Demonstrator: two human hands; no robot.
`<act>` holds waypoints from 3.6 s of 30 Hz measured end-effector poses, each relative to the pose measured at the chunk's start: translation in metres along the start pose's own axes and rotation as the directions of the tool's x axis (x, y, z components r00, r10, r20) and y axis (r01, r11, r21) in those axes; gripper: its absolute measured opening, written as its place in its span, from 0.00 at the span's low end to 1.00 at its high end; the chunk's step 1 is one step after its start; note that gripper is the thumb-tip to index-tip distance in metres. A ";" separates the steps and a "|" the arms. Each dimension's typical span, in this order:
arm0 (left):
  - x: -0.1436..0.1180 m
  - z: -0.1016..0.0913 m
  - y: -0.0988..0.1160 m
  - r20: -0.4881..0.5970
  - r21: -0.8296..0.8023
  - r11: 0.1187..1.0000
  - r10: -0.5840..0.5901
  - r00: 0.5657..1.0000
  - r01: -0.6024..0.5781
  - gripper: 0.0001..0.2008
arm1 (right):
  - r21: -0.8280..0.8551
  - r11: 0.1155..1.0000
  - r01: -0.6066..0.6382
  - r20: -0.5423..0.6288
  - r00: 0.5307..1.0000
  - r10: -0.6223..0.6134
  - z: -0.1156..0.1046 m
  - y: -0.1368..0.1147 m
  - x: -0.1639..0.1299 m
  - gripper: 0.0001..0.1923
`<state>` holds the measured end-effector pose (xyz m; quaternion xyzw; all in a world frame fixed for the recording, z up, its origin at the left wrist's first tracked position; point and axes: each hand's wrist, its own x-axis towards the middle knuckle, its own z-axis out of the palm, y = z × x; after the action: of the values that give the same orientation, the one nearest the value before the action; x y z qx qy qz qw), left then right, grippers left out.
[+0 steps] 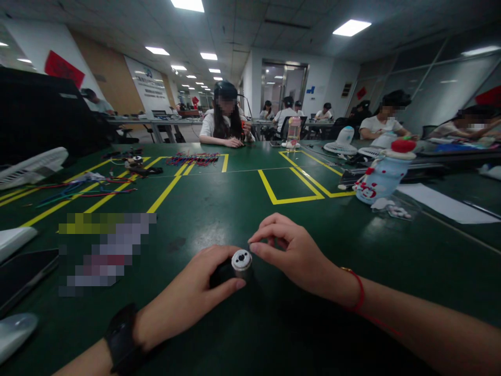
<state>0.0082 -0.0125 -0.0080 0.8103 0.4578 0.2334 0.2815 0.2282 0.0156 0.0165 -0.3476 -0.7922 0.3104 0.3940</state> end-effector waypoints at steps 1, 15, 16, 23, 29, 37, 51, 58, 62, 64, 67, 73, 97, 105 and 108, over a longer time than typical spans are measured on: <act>-0.001 0.000 0.000 -0.002 -0.001 1.000 -0.001 1.000 0.001 0.17 | -0.006 1.000 -0.013 0.026 1.000 0.013 -0.003 0.003 -0.002 0.06; -0.004 -0.001 -0.006 -0.067 0.052 0.998 -0.041 0.997 0.044 0.20 | -0.234 0.972 0.026 0.296 0.954 0.045 -0.010 0.022 -0.016 0.06; -0.004 -0.001 -0.006 -0.065 0.053 0.998 -0.043 0.997 0.047 0.20 | -0.218 0.976 0.019 0.300 0.953 0.048 -0.011 0.022 -0.016 0.06; -0.006 -0.003 -0.004 -0.048 0.038 0.998 -0.052 0.998 0.054 0.20 | 0.186 0.913 -0.363 0.170 0.927 0.334 -0.024 0.027 -0.004 0.11; -0.005 -0.003 -0.004 -0.048 0.041 0.997 -0.063 0.997 0.065 0.21 | 0.571 0.684 -0.455 0.036 0.846 0.532 -0.027 0.040 0.002 0.12; -0.005 -0.003 -0.001 -0.049 0.035 0.998 -0.048 0.998 0.049 0.19 | 0.034 0.967 -0.251 0.204 0.949 0.239 -0.016 0.026 -0.009 0.08; 0.000 0.001 0.000 -0.013 -0.019 1.000 -0.011 1.000 0.010 0.19 | -0.087 0.988 0.127 0.056 0.991 -0.123 0.005 -0.006 0.005 0.08; 0.000 0.001 0.002 -0.015 -0.010 1.000 0.009 1.000 -0.009 0.20 | -0.031 0.997 0.066 0.098 0.993 -0.063 0.008 -0.007 0.007 0.06; 0.000 0.000 0.002 -0.006 -0.007 1.000 0.002 1.000 -0.002 0.20 | -0.006 1.000 0.023 0.103 0.994 -0.023 0.009 -0.005 0.007 0.06; 0.000 0.000 0.002 -0.004 -0.004 1.000 -0.002 1.000 0.002 0.20 | 0.009 1.000 0.004 0.109 0.994 -0.005 0.011 -0.003 0.006 0.06; 0.000 0.000 0.001 -0.004 -0.001 1.000 -0.002 1.000 0.002 0.20 | 0.026 1.000 -0.016 0.116 0.993 0.013 0.013 -0.002 0.005 0.07; 0.001 0.001 -0.002 -0.019 0.004 1.000 0.010 1.000 -0.010 0.20 | 0.104 0.994 -0.029 0.166 0.986 0.011 0.010 -0.003 0.003 0.08; -0.004 -0.003 -0.005 0.013 0.021 0.998 -0.052 0.999 0.052 0.19 | 0.521 0.747 -0.412 0.016 0.880 0.474 -0.018 0.045 0.006 0.20; -0.004 -0.001 -0.008 0.006 0.035 0.998 -0.056 0.998 0.056 0.19 | 0.390 0.841 -0.376 0.019 0.916 0.401 -0.018 0.042 0.006 0.20; -0.002 -0.002 -0.005 0.003 0.040 0.999 -0.037 0.999 0.037 0.18 | 0.304 0.893 -0.333 0.089 0.943 0.321 -0.012 0.032 0.006 0.15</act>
<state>0.0028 -0.0119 -0.0109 0.8076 0.4769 0.2173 0.2704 0.2450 0.0414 0.0000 -0.4028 -0.6698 0.5008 0.3719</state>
